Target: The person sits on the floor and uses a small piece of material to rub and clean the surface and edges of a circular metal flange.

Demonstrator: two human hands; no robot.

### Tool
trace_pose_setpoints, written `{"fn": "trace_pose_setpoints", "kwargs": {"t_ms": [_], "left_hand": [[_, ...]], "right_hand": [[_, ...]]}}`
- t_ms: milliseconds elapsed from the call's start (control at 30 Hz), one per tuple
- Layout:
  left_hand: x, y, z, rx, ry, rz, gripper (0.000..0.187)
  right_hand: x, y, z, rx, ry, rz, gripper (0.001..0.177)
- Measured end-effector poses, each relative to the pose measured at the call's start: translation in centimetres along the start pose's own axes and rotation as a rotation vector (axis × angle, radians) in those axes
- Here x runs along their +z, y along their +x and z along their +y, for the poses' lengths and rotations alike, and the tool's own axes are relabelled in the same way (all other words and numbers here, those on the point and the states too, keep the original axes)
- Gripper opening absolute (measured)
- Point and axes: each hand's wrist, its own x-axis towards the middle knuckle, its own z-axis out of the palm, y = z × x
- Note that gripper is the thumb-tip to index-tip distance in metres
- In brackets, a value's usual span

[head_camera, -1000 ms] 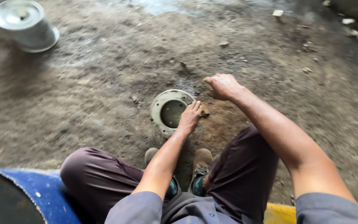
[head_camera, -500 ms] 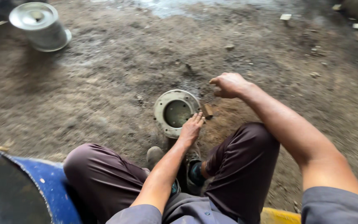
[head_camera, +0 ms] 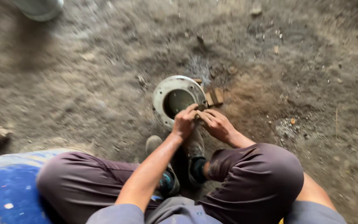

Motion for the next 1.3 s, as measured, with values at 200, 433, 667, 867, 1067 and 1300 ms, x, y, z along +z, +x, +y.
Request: {"fn": "trace_pose_setpoints", "kwargs": {"t_ms": [200, 433, 667, 867, 1067, 1300], "left_hand": [[-2.8, 1.3, -4.6, -0.033, 0.271, 0.075, 0.033], [-2.3, -0.6, -6.2, -0.387, 0.461, -0.126, 0.083], [-1.6, -1.6, -6.5, -0.381, 0.509, -0.117, 0.084], [-2.0, -1.5, -6.0, -0.397, 0.424, -0.126, 0.084], [-2.3, -1.0, -6.1, -0.454, 0.409, -0.153, 0.082], [-2.1, -1.0, -5.9, -0.372, 0.437, -0.109, 0.079]], "right_hand": [[0.8, 0.8, 0.9, -0.028, -0.146, -0.035, 0.049], [1.7, 7.7, 3.9, 0.109, -0.084, 0.16, 0.032], [2.1, 14.2, 5.6, 0.256, 0.142, 0.123, 0.026], [2.1, 12.7, 6.0, 0.46, 0.19, 0.02, 0.014], [4.1, 3.2, -2.2, 0.95, 0.135, 0.494, 0.021], [4.3, 7.1, 2.6, 0.807, 0.097, 0.373, 0.02]]}}
